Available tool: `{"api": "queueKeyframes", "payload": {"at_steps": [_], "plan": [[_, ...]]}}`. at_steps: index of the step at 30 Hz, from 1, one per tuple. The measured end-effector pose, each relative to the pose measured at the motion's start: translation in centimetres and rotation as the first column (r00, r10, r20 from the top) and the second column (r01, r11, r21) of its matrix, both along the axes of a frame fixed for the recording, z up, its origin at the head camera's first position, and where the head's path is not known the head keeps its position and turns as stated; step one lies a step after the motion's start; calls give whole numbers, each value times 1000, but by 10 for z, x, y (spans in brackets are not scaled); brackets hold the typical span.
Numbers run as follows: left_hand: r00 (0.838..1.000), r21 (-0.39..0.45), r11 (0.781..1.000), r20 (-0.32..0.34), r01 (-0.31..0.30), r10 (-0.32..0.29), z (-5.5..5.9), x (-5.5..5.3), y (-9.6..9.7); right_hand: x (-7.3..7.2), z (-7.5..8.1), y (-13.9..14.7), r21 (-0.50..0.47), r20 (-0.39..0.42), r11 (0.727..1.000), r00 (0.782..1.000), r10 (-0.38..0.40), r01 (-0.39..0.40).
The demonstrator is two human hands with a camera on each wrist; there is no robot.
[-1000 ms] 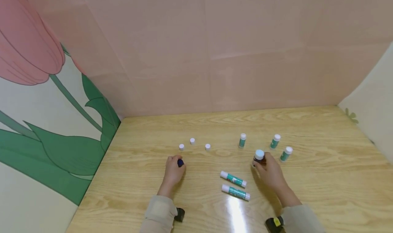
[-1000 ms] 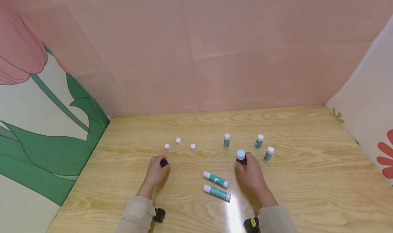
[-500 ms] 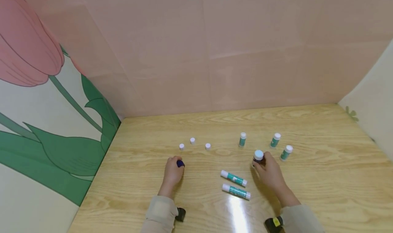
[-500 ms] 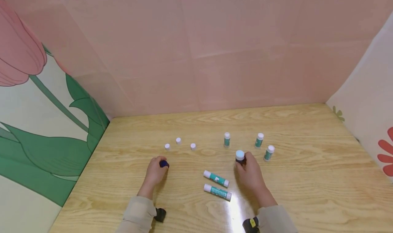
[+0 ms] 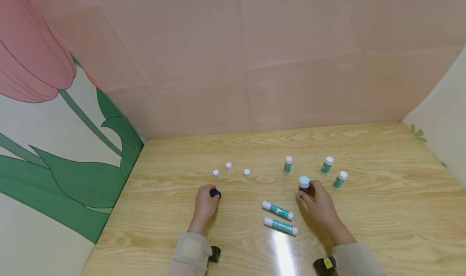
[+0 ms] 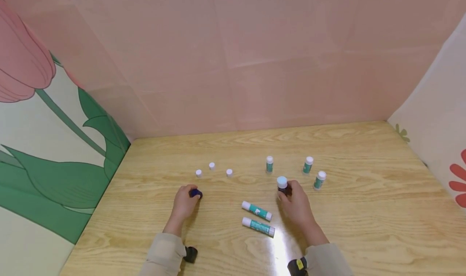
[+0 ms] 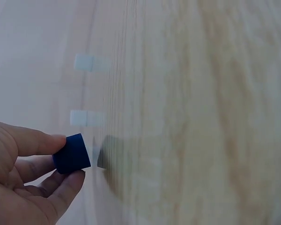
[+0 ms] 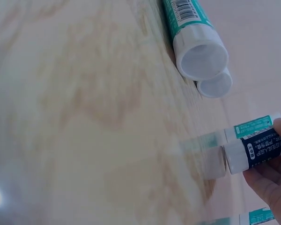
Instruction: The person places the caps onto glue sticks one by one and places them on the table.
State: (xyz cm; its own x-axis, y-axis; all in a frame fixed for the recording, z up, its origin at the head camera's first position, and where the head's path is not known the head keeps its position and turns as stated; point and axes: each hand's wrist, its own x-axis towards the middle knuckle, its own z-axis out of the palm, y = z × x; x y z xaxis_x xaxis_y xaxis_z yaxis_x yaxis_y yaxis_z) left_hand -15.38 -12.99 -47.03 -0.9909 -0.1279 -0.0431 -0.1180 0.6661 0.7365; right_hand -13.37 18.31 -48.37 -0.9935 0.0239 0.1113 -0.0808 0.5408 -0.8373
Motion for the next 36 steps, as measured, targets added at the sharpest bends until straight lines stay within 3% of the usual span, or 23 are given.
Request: {"api": "queueKeyframes", "payload": {"at_steps": [6,18,29,36], "plan": [[999,-13,999,-21,30,-30,0,1,2,2,5,0,20,11,999,999,43,-43],[997,12,999,-49,53,-53,0,2,8,5,4,-1,59,-127,996,990,67,-60],[997,117,990,-1,81,-82,1,2,11,8,7,-1,111,-114,993,992,57,-44],[996,141,986,-18,90,-88,6,5,15,10,8,-2,126,-132,991,989,61,-44]]}}
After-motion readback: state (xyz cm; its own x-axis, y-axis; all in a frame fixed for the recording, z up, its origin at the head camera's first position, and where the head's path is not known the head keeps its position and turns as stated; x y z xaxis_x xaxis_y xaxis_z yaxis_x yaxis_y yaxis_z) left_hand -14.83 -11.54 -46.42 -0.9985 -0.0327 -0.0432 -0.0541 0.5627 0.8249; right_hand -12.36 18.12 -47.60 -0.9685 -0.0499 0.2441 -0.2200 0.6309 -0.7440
